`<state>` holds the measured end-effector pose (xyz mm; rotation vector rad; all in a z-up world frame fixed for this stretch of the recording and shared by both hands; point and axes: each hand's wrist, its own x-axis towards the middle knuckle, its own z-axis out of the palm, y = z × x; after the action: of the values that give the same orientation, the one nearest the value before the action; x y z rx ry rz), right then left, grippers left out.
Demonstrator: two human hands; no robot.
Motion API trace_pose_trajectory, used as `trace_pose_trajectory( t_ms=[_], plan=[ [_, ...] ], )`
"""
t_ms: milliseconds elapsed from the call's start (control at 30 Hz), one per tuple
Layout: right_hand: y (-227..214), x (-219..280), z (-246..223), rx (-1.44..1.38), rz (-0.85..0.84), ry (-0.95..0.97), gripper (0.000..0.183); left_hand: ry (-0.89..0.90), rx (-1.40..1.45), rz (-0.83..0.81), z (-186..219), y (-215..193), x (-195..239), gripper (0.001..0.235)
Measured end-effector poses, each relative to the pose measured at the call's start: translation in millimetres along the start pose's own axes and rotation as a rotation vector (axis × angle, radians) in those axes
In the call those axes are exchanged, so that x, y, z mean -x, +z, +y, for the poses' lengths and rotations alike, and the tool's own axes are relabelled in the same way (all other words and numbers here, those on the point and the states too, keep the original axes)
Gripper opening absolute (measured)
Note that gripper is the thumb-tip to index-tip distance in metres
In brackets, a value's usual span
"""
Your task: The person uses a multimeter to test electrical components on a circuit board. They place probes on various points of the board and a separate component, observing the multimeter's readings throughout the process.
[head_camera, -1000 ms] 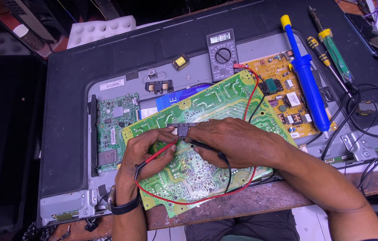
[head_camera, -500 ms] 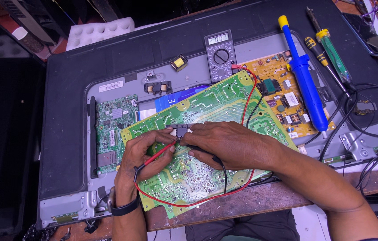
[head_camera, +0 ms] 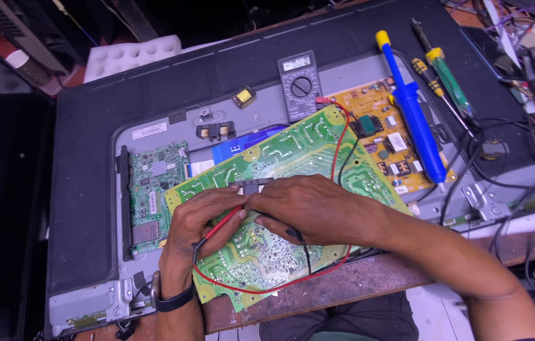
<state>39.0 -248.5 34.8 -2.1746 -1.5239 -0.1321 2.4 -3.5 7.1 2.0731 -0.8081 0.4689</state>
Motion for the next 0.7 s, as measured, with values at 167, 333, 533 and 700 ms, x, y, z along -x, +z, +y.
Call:
trace_pose_trajectory(
  t_ms=[167,333,533,700],
  plan=[
    [-15.5,-3.6,-10.0,0.035,-0.116,0.013,0.036,-0.005,-0.023,-0.002,-4.8,-0.6,4.6,0.011],
    [-51.2,-8.0,20.1,-0.045,-0.131,0.174,0.033,-0.025,-0.06,-0.009,-6.6,2.7,7.5,0.011],
    [-53.7,-16.2,135.8,0.134,0.046,0.532,0.035,-0.042,-0.19,-0.064,-5.9,2.4,10.1,0.016],
    [-33.4,-32.4,195.0,0.095,0.055,0.642,0.026,-0.033,-0.185,-0.069,-21.5,4.8,19.7,0.022]
  ],
)
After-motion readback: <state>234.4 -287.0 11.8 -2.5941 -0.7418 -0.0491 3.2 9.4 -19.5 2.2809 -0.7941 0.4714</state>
